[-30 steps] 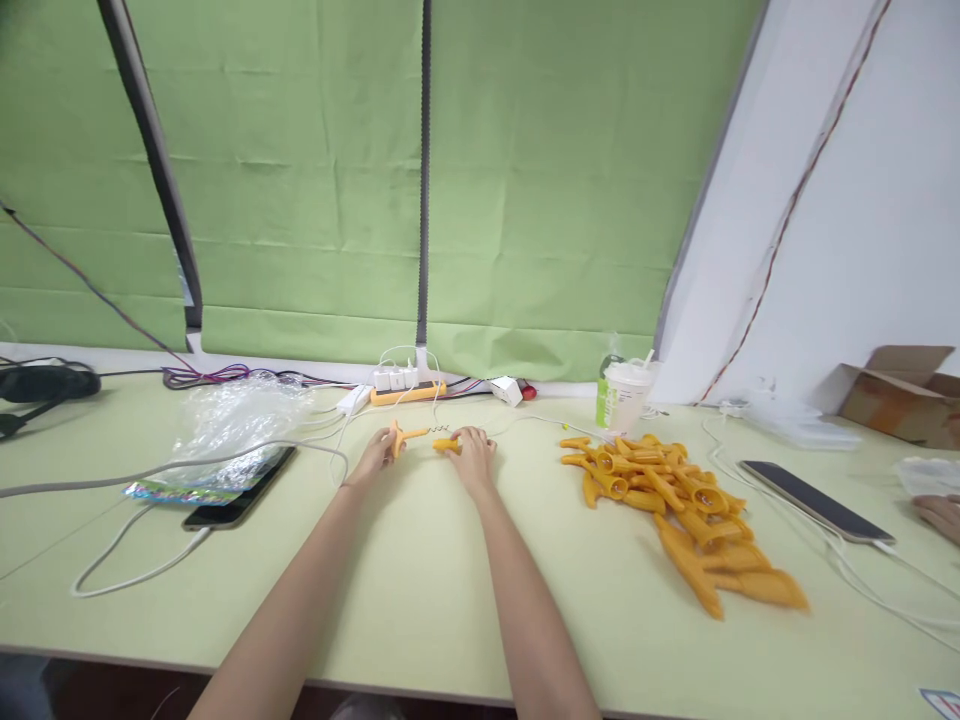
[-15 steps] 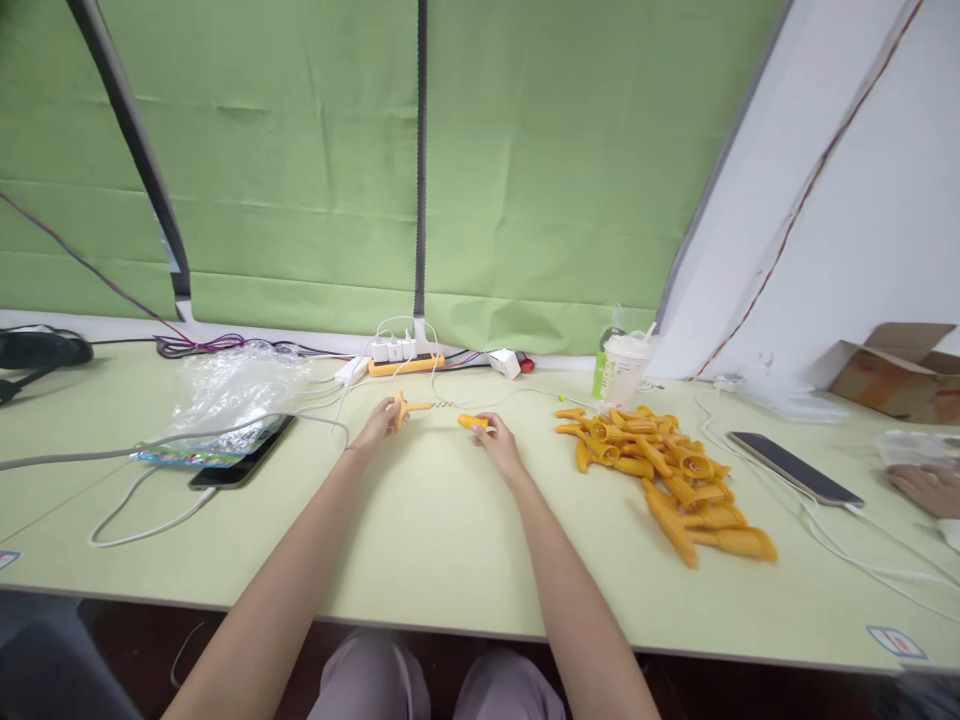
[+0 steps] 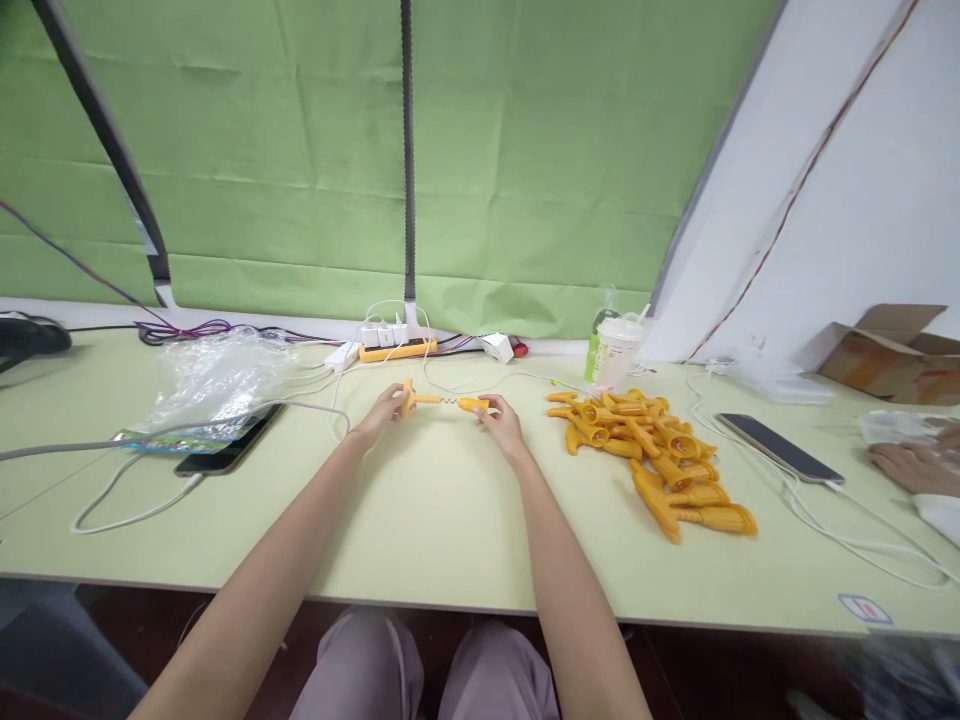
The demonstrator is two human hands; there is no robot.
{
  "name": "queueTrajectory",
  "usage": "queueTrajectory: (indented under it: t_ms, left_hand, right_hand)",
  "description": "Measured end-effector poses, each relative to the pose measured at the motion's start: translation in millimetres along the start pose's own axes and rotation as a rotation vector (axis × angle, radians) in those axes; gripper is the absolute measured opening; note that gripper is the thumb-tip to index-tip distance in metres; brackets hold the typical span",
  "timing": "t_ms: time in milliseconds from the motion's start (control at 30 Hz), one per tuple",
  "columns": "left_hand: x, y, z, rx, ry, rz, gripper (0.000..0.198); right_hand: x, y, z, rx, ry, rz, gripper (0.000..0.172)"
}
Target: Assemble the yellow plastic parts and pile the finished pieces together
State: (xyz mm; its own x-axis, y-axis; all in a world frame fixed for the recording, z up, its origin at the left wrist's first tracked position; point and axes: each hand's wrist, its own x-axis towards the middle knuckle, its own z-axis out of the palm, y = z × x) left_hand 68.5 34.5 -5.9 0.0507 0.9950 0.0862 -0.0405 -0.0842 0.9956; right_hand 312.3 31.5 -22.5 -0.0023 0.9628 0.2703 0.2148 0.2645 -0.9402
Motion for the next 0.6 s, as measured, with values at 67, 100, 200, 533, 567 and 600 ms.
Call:
queueTrajectory:
  t_ms: [67, 100, 200, 533, 567, 600]
  left_hand:
    - [-2, 2, 5.4, 0.013, -0.026, 0.009, 0.025]
    - [-4, 2, 8.3, 0.025, -0.043, 0.014, 0.025]
    - [-7, 3, 15.6, 0.053, -0.075, 0.01, 0.025]
    - [-5, 3, 10.5, 0.026, -0.093, 0.055, 0.03]
    - [-5, 4, 10.1, 0.026, -0.102, 0.068, 0.031]
    - [-6, 5, 9.7, 0.026, -0.112, 0.083, 0.032]
  right_hand:
    - [-2, -1, 3, -0.012, -0.014, -0.004, 0.044]
    - [-3, -2, 4, -0.015, -0.022, -0.005, 0.043]
    - [-5, -5, 7, 0.005, -0.055, 0.003, 0.039]
    - [-10, -19, -6, 0.184, -0.302, 0.117, 0.039]
    - [-10, -19, -7, 0.158, -0.303, 0.145, 0.036]
    - [-10, -19, -7, 0.124, -0.296, 0.171, 0.037]
